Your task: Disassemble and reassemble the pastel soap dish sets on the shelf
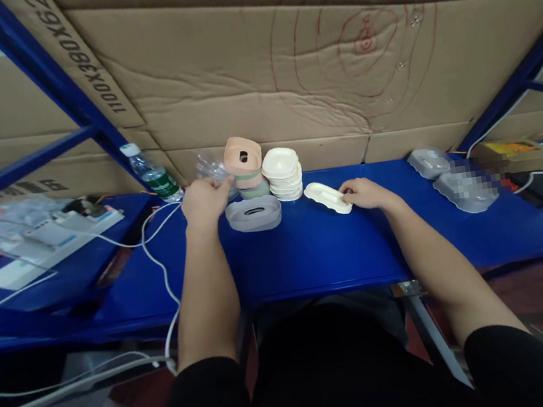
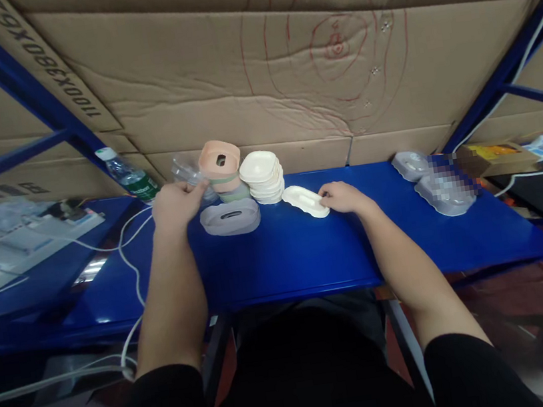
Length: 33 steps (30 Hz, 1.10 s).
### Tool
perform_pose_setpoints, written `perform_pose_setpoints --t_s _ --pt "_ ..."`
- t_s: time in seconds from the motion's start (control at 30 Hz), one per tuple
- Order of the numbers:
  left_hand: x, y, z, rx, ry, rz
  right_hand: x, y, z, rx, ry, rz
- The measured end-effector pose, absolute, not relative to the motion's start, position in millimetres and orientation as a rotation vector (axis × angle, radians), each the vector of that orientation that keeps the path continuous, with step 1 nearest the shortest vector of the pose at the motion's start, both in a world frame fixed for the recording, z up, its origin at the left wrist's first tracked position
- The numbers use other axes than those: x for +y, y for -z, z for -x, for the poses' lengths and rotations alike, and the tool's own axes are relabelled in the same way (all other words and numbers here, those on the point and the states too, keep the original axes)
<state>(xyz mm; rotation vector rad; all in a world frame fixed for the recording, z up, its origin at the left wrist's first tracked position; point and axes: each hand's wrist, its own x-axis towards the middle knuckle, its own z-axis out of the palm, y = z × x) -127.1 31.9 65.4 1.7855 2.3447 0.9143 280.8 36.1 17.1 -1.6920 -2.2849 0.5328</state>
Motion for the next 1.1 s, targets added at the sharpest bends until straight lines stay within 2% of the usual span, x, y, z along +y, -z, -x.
perform_pose_setpoints --t_s 0.13,0.2,0.27,0.33,0.43,0.57,0.77,0.93,1.1 --pt "35 -61 119 2.239 -1.293 -1.904 35 -17 -278 -2.198 -0.667 1.569" --pt "32 -58 103 2.082 -1.555 -2.032 36 -15 -275 -2.109 -0.729 1.495" --pt "24 -52 78 1.839 -1.663 -2.220 37 -12 -270 -1.992 -0.741 1.426" --pt "12 -42 47 1.526 -1.526 -2.475 37 -8 -262 -1.866 -0.681 1.378" --pt "-6 -27 5 1.209 -1.089 -2.745 34 -4 -248 -1.714 -0.544 1.349" --pt "-11 -13 -18 1.180 -0.794 -2.857 30 -2 -233 -1.638 -0.466 1.301" --pt "10 -10 -8 1.352 -0.981 -2.782 26 1 -226 -1.692 -0.539 1.187" --pt "22 -14 7 1.279 -1.213 -2.633 20 -1 -222 -1.914 -0.521 1.019" --pt "27 -15 14 1.286 -1.258 -2.490 25 4 -213 -1.985 -0.575 0.981"
